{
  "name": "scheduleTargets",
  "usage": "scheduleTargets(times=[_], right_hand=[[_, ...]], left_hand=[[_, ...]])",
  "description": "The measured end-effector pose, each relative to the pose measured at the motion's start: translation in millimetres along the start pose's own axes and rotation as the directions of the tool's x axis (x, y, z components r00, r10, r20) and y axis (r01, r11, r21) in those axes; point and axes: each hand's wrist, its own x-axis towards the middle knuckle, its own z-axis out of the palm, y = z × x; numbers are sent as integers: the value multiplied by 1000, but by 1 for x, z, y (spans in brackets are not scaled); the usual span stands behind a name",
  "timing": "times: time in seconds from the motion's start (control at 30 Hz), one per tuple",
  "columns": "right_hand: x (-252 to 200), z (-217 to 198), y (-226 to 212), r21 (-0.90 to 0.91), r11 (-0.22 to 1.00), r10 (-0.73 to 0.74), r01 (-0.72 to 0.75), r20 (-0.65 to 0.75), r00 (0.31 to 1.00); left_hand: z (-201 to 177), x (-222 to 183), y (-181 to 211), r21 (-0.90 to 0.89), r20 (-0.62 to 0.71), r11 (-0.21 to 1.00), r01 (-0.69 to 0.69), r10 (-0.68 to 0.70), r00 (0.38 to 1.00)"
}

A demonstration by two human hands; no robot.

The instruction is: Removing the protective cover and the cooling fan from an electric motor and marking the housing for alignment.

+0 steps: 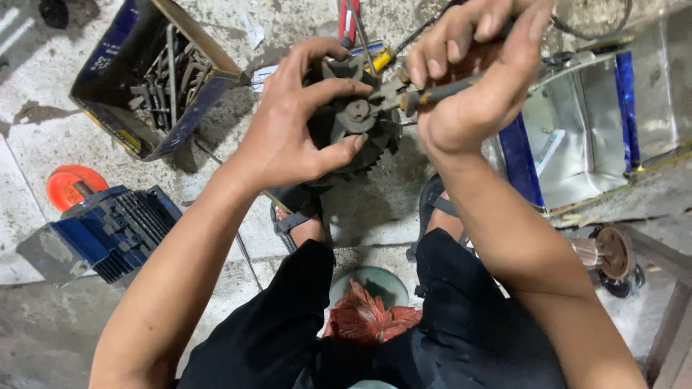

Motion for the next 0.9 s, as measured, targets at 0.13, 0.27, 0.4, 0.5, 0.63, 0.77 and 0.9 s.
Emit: scheduleTargets(times=[0.13,0.27,0.4,0.5,0.63,0.77,0.9], right_hand=[[0,-3,1,-26,999,28,-27,18,999],[3,-12,4,-45,999,23,-19,74,997],[5,-20,6,-31,999,37,-32,150,988],[5,-24,7,-43,999,29,-23,150,988],[5,-23,6,-53,999,2,7,164,986],[4,-26,6,-2,1000,-11,11,214,977],[5,-24,5,7,999,47,-48,90,995]], left_hand=[[0,1,-1,-12,47,999,46,-46,998],[-4,3,1,-14,57,999,36,-36,998],[-6,4,3,-17,77,998,61,-59,995],[-5,4,5,-19,81,997,74,-73,994],[-6,4,6,-29,86,996,90,-87,992],[-6,5,5,-26,81,996,88,-85,993],[-6,6,5,-18,88,994,103,-102,991]])
